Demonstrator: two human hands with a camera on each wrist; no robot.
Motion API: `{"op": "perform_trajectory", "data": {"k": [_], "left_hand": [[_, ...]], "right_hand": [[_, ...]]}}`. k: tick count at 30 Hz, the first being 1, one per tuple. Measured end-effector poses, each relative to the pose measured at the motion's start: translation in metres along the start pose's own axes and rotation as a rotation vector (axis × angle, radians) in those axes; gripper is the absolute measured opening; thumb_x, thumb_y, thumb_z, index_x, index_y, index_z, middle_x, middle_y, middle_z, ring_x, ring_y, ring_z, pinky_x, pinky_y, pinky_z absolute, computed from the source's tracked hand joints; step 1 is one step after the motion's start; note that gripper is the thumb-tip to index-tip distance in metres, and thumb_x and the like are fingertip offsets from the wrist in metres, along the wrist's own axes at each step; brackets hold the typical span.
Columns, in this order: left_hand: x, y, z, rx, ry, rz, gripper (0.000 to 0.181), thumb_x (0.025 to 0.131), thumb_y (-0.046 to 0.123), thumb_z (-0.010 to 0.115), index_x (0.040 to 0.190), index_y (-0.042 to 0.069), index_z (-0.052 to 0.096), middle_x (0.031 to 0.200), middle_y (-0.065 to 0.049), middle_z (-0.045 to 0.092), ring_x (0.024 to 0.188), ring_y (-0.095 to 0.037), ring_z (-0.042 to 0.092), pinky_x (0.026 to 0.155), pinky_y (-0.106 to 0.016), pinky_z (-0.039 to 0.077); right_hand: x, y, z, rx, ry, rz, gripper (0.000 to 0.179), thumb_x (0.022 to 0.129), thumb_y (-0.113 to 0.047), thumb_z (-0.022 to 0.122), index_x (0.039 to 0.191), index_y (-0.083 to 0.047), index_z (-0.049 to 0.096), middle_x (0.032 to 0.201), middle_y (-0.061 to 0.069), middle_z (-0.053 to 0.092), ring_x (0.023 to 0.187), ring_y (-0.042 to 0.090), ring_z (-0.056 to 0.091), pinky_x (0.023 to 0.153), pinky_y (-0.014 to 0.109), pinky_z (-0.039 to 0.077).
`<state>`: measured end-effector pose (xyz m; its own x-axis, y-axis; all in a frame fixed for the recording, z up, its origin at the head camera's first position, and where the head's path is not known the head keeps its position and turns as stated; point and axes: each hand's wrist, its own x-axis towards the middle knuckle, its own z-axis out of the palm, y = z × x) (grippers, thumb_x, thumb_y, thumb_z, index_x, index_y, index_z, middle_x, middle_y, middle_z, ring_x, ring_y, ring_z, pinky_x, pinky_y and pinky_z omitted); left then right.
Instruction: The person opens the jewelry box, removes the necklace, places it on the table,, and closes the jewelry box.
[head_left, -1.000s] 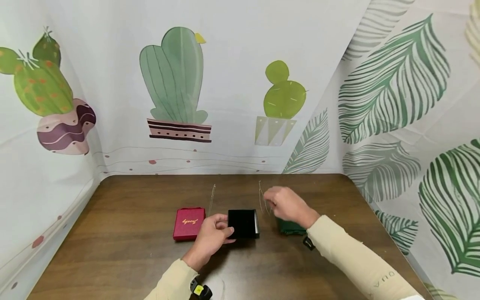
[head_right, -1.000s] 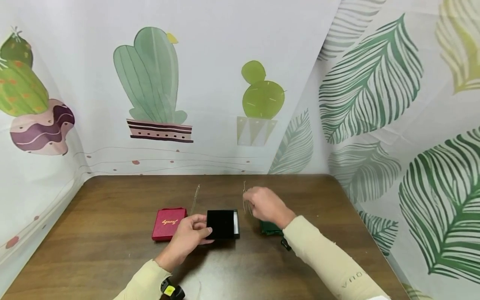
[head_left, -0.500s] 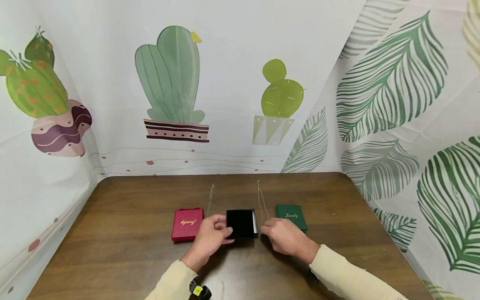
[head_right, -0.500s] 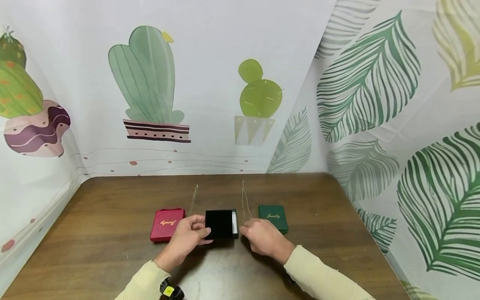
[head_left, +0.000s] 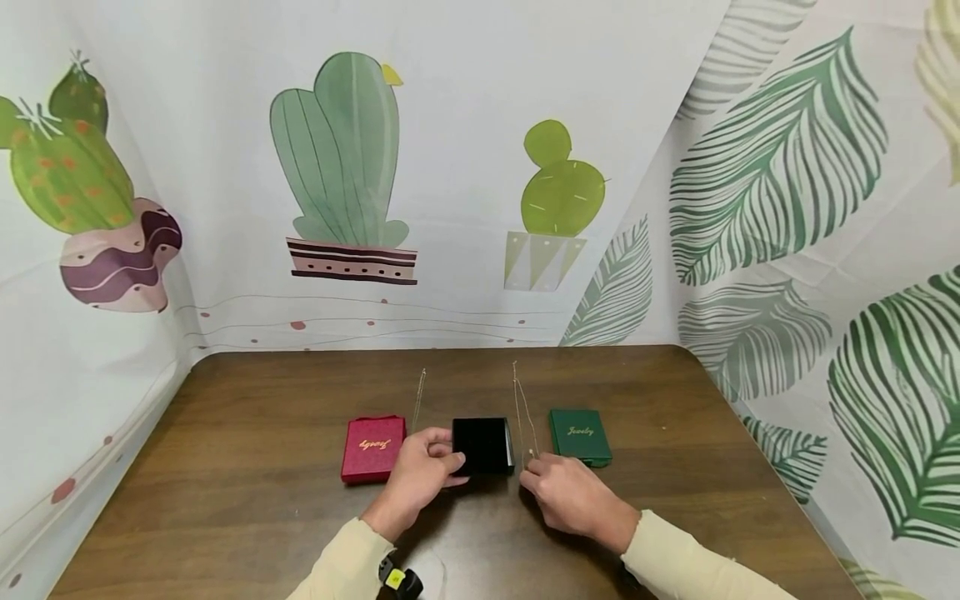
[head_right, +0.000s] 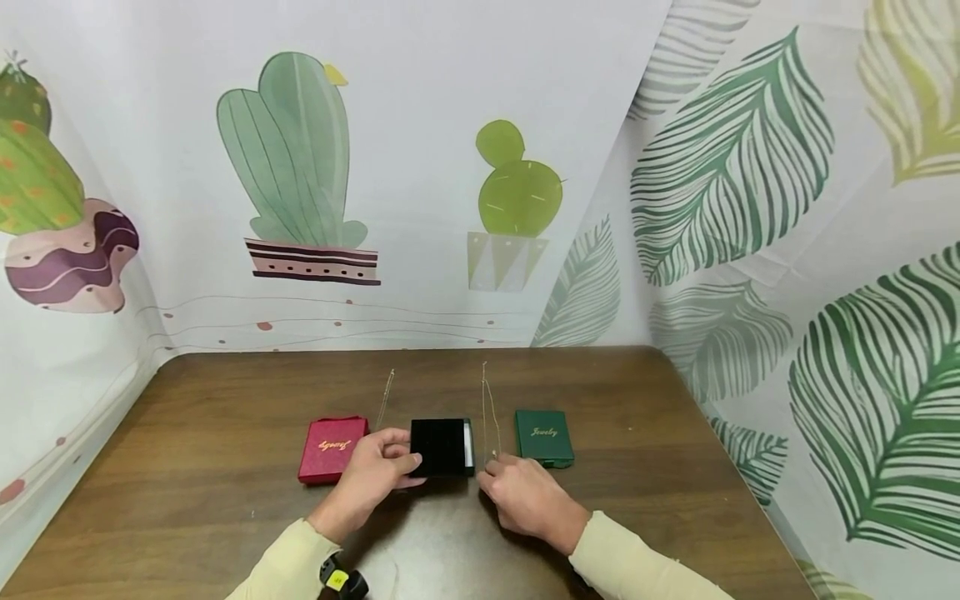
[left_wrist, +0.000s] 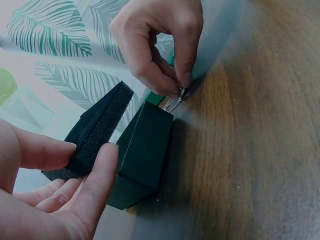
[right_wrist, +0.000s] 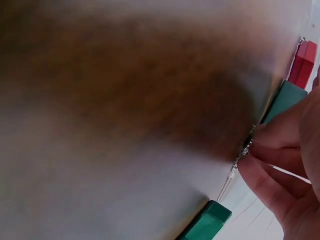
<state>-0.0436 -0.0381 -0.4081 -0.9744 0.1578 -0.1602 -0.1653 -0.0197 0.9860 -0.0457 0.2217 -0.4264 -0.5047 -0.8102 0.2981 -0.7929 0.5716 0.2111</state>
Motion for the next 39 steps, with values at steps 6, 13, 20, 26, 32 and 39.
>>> {"op": "perform_trajectory", "data": {"k": [6, 13, 20, 26, 32, 39], "left_hand": [[0.000, 0.000, 0.000, -0.006, -0.002, -0.004, 0.043, 0.095, -0.007, 0.064, 0.133, -0.017, 0.050, 0.096, -0.014, 0.061, 0.092, -0.021, 0.068, 0.082, -0.051, 0.064], [0.001, 0.001, 0.002, -0.022, -0.007, 0.002, 0.043, 0.094, -0.006, 0.065, 0.132, -0.018, 0.049, 0.095, -0.013, 0.060, 0.092, -0.020, 0.067, 0.081, -0.049, 0.065], [0.001, 0.002, 0.006, -0.021, -0.033, -0.006, 0.042, 0.095, -0.005, 0.064, 0.132, -0.018, 0.049, 0.098, -0.014, 0.060, 0.092, -0.022, 0.066, 0.082, -0.048, 0.065], [0.001, 0.002, 0.010, -0.034, -0.069, -0.010, 0.042, 0.096, -0.004, 0.063, 0.132, -0.019, 0.048, 0.092, -0.008, 0.057, 0.089, -0.019, 0.062, 0.084, -0.050, 0.064], [-0.002, 0.001, 0.010, -0.049, -0.088, -0.012, 0.040, 0.096, -0.004, 0.062, 0.130, -0.020, 0.048, 0.087, -0.005, 0.057, 0.087, -0.017, 0.061, 0.084, -0.051, 0.064], [-0.001, -0.002, 0.007, 0.009, -0.035, 0.016, 0.038, 0.094, 0.002, 0.069, 0.125, -0.016, 0.056, 0.104, -0.017, 0.067, 0.088, -0.018, 0.070, 0.080, -0.044, 0.066]], "right_hand": [[0.000, 0.003, -0.002, 0.026, 0.047, -0.023, 0.018, 0.082, -0.010, 0.079, 0.077, -0.019, 0.064, 0.073, -0.008, 0.061, 0.066, 0.008, 0.052, 0.059, 0.023, 0.049], [0.009, 0.008, -0.021, 0.206, 0.159, 0.183, 0.033, 0.083, -0.015, 0.085, 0.112, -0.008, 0.071, 0.112, 0.004, 0.073, 0.102, 0.019, 0.071, 0.086, 0.035, 0.062], [0.025, 0.005, -0.035, 0.570, -0.068, 0.395, 0.090, 0.086, -0.036, 0.086, 0.159, -0.009, 0.039, 0.167, 0.007, 0.037, 0.148, 0.029, 0.048, 0.115, 0.052, 0.048], [0.032, 0.004, -0.032, 0.575, -0.075, 0.368, 0.095, 0.082, -0.037, 0.089, 0.158, -0.008, 0.040, 0.163, 0.010, 0.044, 0.147, 0.030, 0.048, 0.115, 0.052, 0.048], [0.033, 0.006, -0.029, 0.534, -0.076, 0.340, 0.083, 0.084, -0.033, 0.088, 0.153, -0.010, 0.047, 0.154, 0.009, 0.053, 0.143, 0.027, 0.052, 0.112, 0.049, 0.050], [0.032, 0.011, -0.028, 0.497, -0.069, 0.317, 0.078, 0.084, -0.032, 0.087, 0.150, -0.010, 0.051, 0.151, 0.007, 0.055, 0.139, 0.025, 0.055, 0.110, 0.047, 0.052]]}}
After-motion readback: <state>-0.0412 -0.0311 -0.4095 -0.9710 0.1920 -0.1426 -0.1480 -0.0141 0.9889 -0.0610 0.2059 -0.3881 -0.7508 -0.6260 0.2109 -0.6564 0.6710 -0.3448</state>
